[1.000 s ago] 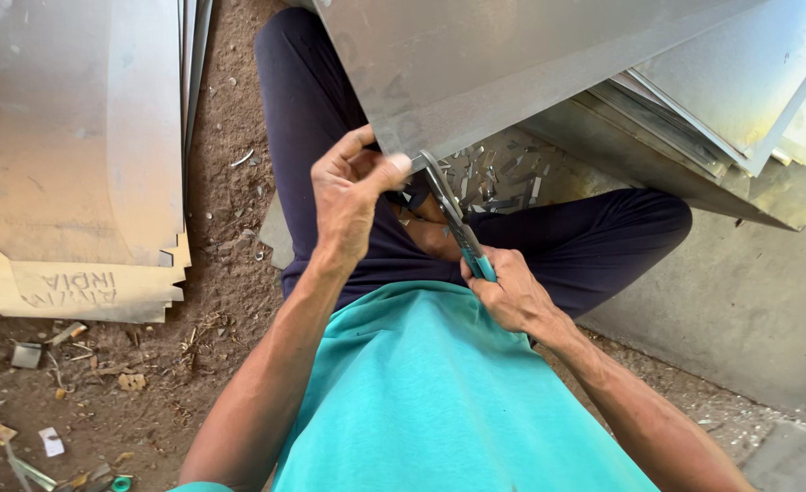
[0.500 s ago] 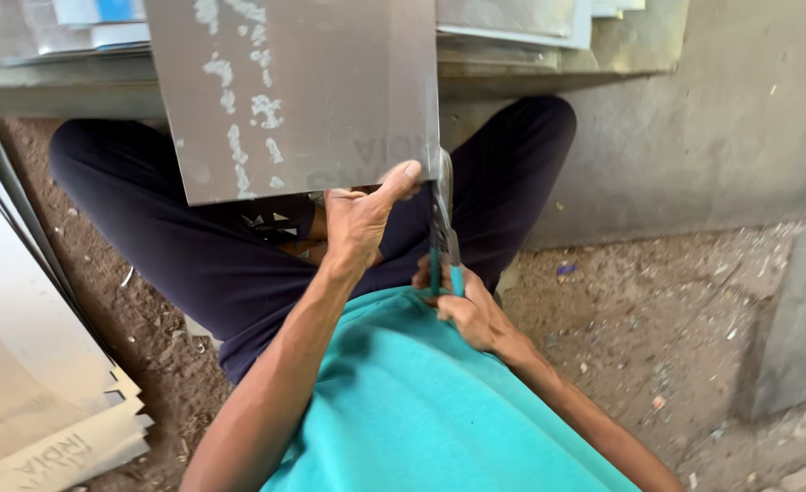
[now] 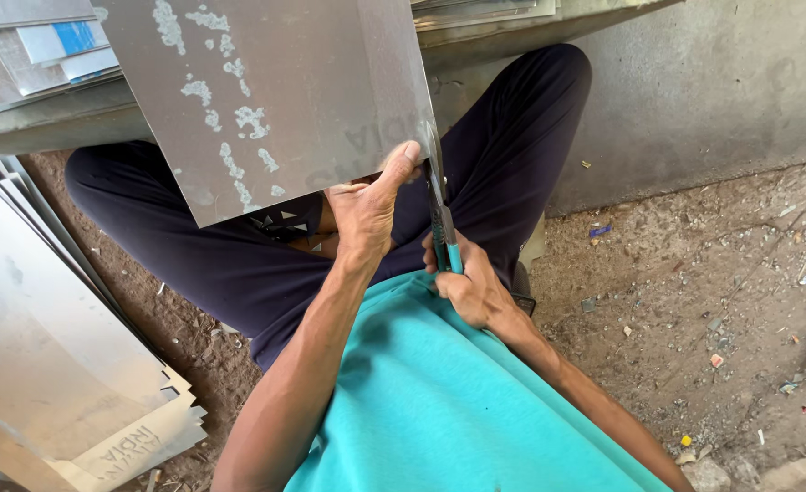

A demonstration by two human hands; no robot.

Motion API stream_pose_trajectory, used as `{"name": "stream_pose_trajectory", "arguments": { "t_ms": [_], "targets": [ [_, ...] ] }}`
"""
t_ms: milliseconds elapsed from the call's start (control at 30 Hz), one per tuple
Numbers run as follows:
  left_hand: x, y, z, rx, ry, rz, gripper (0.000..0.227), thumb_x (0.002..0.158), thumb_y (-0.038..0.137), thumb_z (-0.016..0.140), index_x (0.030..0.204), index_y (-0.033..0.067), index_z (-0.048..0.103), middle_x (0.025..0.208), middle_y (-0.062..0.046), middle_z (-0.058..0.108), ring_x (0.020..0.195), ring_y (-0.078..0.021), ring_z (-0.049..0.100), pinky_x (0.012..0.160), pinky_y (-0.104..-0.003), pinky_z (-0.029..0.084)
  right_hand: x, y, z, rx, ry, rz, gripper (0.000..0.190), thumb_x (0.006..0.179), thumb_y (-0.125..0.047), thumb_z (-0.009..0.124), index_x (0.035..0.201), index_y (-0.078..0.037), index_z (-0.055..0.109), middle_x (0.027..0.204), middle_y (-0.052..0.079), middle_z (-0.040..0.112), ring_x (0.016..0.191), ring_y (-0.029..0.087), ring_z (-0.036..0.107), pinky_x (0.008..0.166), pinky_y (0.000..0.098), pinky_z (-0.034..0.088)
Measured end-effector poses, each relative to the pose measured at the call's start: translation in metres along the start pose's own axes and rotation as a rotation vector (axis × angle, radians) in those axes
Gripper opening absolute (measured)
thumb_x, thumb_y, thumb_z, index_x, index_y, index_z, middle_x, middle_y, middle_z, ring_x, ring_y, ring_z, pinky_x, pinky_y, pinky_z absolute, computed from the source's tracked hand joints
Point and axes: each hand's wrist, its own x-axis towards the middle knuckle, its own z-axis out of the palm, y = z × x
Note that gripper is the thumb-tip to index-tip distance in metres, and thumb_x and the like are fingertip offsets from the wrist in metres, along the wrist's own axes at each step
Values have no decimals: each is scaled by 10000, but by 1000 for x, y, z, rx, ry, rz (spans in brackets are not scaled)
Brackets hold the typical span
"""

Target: The person sits on the ground and uses tin snips to cut rectangular metal sheets. They trim the edges of the sheets, remove small pieces, and stack the cut metal on a pile to their left.

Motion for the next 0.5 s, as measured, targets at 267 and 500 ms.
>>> {"name": "stream_pose_trajectory", "arguments": {
  "t_ms": [267, 500],
  "targets": [
    [0, 6, -7, -64, -16, 41, 228, 845, 56, 858, 1022, -29, 743, 952, -49, 723, 816, -108, 695, 782, -245, 586, 7, 1, 1, -424, 169, -154, 239, 766, -195, 577, 882, 4, 640, 659, 141, 627, 582, 242, 602, 549, 405, 479],
    [-14, 3, -2, -155, 287, 92, 187, 849, 62, 845, 897, 3, 675, 778, -22, 643, 579, -101, 536, 499, -257, 397, 2, 4, -31, -737, 138, -192, 269, 761, -172, 600, 941, 27, 601, 720, 215, 618, 664, 336, 602, 669, 450, 485]
  ]
}}
